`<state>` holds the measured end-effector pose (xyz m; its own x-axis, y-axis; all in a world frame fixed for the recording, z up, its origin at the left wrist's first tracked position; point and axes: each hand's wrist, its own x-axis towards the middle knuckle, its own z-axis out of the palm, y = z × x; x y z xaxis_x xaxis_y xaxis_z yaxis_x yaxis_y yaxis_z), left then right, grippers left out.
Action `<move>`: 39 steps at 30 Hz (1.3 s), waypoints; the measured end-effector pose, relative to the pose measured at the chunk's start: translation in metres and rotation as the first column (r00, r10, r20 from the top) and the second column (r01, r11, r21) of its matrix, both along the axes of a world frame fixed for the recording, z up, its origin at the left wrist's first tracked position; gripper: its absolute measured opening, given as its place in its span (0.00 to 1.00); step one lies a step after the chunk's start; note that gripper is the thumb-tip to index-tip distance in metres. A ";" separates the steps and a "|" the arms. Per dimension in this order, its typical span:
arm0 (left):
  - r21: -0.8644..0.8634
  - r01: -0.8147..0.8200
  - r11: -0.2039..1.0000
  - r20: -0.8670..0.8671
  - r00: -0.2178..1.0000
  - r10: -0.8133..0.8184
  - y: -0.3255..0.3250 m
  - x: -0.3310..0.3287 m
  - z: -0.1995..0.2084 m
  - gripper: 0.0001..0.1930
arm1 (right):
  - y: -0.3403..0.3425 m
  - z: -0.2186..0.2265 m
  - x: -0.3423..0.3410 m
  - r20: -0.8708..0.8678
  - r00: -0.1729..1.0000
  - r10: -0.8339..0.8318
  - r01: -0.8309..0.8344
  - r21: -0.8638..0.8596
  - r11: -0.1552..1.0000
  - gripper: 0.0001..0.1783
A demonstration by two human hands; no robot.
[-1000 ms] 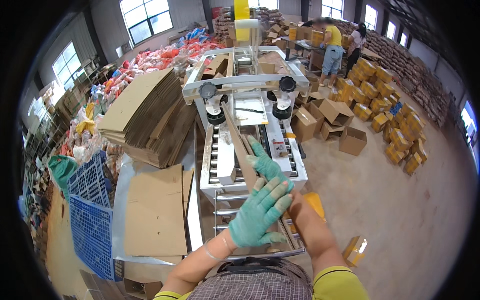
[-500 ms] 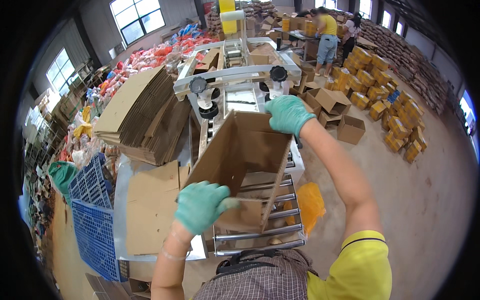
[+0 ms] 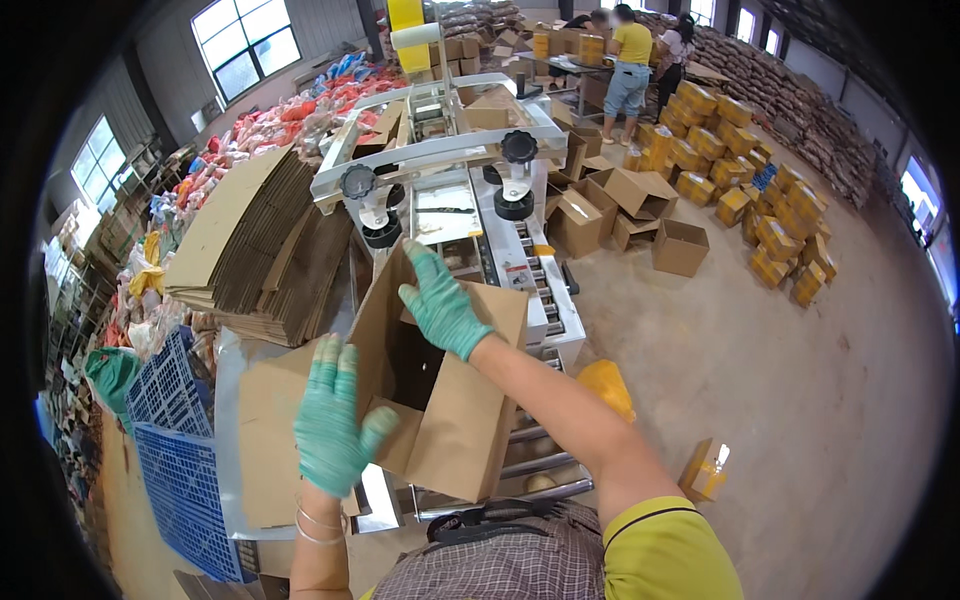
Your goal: The person picks flat cardboard sheets, folds them into box shapes, and places them onto a conveyor machine that applies tape to seal the boxes. The finished boxes are then moved off the conveyor and stacked on the floor.
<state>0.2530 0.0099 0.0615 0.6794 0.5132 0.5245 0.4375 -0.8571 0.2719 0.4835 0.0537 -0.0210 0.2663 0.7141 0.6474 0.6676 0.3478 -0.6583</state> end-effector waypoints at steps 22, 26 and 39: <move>0.108 0.017 0.994 0.059 0.998 -0.023 0.044 0.052 -0.077 0.23 | -0.095 -0.028 0.009 -0.486 0.830 -0.275 0.343 0.056 0.938 0.18; 0.277 -0.588 0.760 -0.007 0.789 0.614 0.152 -0.132 -0.182 0.21 | -0.117 -0.109 -0.010 -0.285 0.930 -0.231 0.149 -0.281 0.948 0.16; -0.152 -0.884 0.441 -0.371 0.465 0.804 0.129 -0.330 -0.319 0.26 | 0.005 -0.208 -0.210 -0.718 0.694 -0.054 -0.714 -0.696 0.079 0.36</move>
